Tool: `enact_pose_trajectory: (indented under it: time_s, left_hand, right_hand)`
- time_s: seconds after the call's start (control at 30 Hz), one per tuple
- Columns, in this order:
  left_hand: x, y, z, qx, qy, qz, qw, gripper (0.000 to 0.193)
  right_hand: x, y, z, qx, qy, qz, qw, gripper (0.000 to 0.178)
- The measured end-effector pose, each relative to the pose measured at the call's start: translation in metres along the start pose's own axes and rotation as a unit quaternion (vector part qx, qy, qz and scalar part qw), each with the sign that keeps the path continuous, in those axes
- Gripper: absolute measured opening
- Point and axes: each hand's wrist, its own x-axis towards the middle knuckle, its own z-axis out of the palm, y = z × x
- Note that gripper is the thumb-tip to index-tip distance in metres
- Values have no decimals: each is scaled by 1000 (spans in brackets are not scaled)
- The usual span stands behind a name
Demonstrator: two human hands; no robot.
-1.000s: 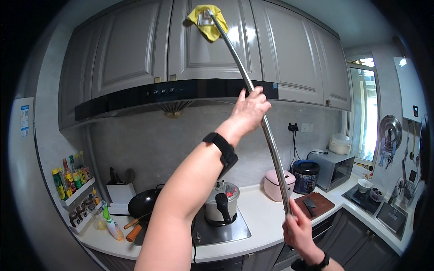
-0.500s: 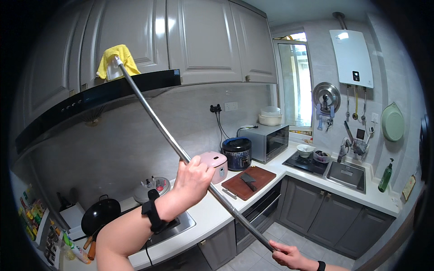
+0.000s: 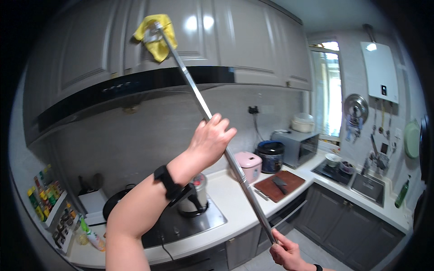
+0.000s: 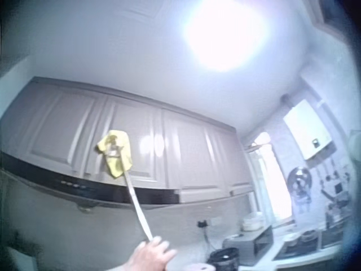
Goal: The person cleans the kitchen wall and upper cabinets using a long-handled mop with a yellow cloth, then switches to a handheld yellow cloth to wipe the wall and countertop. They spray cleaner from a green bottle onto the wall and continue wiping with the cloth.
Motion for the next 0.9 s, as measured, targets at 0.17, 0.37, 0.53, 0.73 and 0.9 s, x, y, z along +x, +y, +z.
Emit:
enact_pose_trajectory:
  time_s: [0.17, 0.37, 0.53, 0.73, 0.9]
  left_hand:
    - [0, -76, -18, 15, 96, -81, 992, 44]
    - [-11, -141, -38, 62, 115, -66, 989, 44]
    - [-14, -173, -48, 113, 99, -62, 987, 37]
    - [-27, -166, -48, 78, 46, -44, 995, 28]
    - [-31, -135, -34, 112, -54, -38, 992, 26]
  right_hand:
    - [61, -32, 87, 23, -53, -16, 998, 49]
    - [138, -80, 175, 75, -113, -88, 987, 50]
    - [170, -91, 211, 83, -137, -117, 980, 52]
    - [138, -44, 192, 7, -75, -117, 990, 53]
    - [80, 12, 138, -21, -8, -34, 999, 53]
